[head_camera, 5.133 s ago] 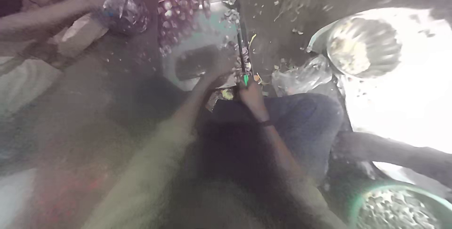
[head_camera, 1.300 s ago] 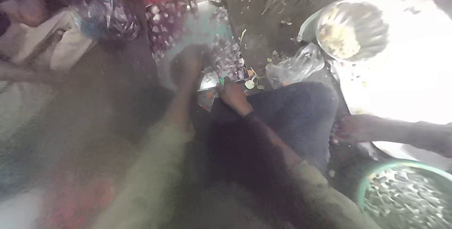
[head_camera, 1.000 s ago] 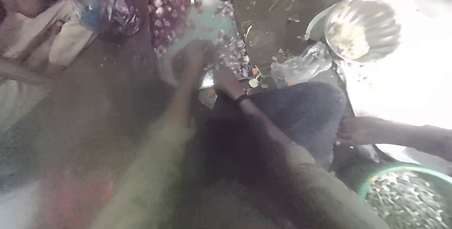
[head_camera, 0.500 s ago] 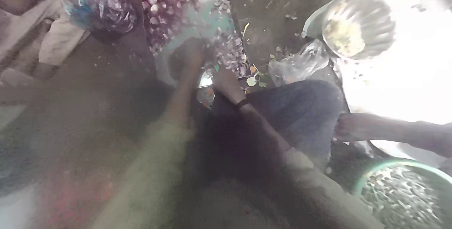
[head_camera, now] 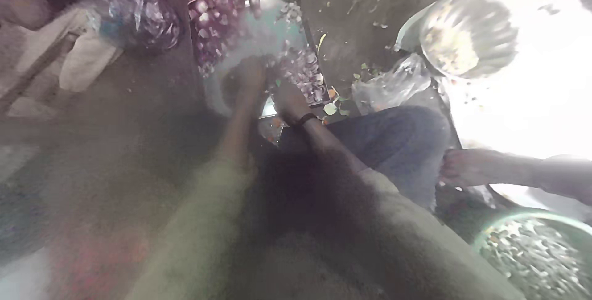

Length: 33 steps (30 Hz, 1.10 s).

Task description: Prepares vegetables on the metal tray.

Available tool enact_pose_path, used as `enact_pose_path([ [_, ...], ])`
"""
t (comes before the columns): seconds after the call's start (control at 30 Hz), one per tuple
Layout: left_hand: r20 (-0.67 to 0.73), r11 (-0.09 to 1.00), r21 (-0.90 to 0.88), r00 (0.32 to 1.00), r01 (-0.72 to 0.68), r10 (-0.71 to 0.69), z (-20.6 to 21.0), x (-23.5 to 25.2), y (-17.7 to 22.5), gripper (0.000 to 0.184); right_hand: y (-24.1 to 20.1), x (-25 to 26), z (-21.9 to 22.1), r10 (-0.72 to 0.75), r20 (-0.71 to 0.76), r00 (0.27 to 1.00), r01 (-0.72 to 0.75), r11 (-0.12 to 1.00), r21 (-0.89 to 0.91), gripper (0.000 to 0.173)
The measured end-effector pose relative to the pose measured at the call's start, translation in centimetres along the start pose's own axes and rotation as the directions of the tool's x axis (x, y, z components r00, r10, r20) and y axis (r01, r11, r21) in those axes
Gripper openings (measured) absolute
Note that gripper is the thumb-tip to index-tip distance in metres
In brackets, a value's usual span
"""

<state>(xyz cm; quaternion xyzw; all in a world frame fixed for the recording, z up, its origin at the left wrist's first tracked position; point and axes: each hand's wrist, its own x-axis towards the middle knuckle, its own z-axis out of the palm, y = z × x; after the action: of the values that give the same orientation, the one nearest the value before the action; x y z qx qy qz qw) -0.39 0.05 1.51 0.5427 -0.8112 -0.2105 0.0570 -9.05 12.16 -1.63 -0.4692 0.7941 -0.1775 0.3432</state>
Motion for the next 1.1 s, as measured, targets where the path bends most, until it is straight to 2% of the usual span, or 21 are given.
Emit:
enact_pose_path([
  [0.1,-0.047,0.999,0.002,0.998,-0.041,0.041,0.5,0.1,-0.6,0.023,1.5,-1.9,0.7,0.005,-0.048,0.999,-0.005,1.0,-0.006,0.039],
  [0.27,-0.049,1.0,0.013,0.999,0.0,0.0,0.7,0.3,-0.4,0.023,-1.6,-4.5,-2.3,0.128,0.049,0.991,-0.125,0.99,-0.057,0.043],
  [0.37,-0.08,0.999,0.019,0.996,-0.049,0.051,1.4,1.0,-1.6,0.021,-0.8,-5.7,-1.5,0.064,0.001,0.998,-0.064,0.996,-0.065,0.043],
  [0.43,-0.101,0.992,0.03,0.987,-0.12,0.122,2.0,1.0,-2.2,0.021,-1.7,-6.6,-2.5,0.035,0.019,0.999,-0.033,0.995,-0.091,0.036],
  [0.5,-0.052,0.995,0.024,0.994,-0.093,0.094,1.4,0.7,-1.5,0.023,-2.5,-7.0,-3.9,0.001,0.076,0.997,0.009,0.991,-0.132,0.032],
  [0.57,-0.011,0.999,-0.003,0.999,-0.039,0.039,0.5,0.3,-0.7,0.023,-1.9,-5.6,-3.6,-0.052,0.072,0.996,0.06,0.992,-0.115,0.035],
  [0.6,-0.014,1.0,-0.011,1.0,-0.013,0.013,0.2,0.3,-0.6,0.024,-0.8,-3.8,-2.0,-0.102,-0.009,0.995,0.101,0.992,-0.075,0.036],
  [0.7,-0.056,1.0,-0.012,0.998,-0.008,0.007,0.8,0.0,-1.0,0.023,1.0,-2.1,0.4,-0.051,-0.074,0.996,0.046,0.996,-0.075,0.031],
  [0.87,-0.028,1.0,0.016,0.999,0.022,-0.021,0.7,0.6,-0.4,0.022,-0.9,-6.2,-2.5,0.08,-0.006,0.997,-0.08,0.994,-0.076,0.041],
  [0.93,-0.043,1.0,0.021,0.999,0.016,-0.015,0.8,0.8,-0.8,0.021,-0.5,-5.3,-1.6,0.057,-0.011,0.998,-0.058,0.994,-0.093,0.042],
  [1.03,-0.071,1.0,0.019,0.997,0.0,0.001,1.1,0.8,-1.4,0.02,-1.3,-0.8,0.0,0.022,0.038,0.999,-0.013,0.972,-0.234,0.038],
  [1.1,-0.054,1.0,-0.015,0.999,0.0,-0.001,0.6,0.5,-0.8,0.021,-1.8,-0.4,-0.5,0.057,0.102,0.993,-0.028,0.965,-0.261,0.038],
])
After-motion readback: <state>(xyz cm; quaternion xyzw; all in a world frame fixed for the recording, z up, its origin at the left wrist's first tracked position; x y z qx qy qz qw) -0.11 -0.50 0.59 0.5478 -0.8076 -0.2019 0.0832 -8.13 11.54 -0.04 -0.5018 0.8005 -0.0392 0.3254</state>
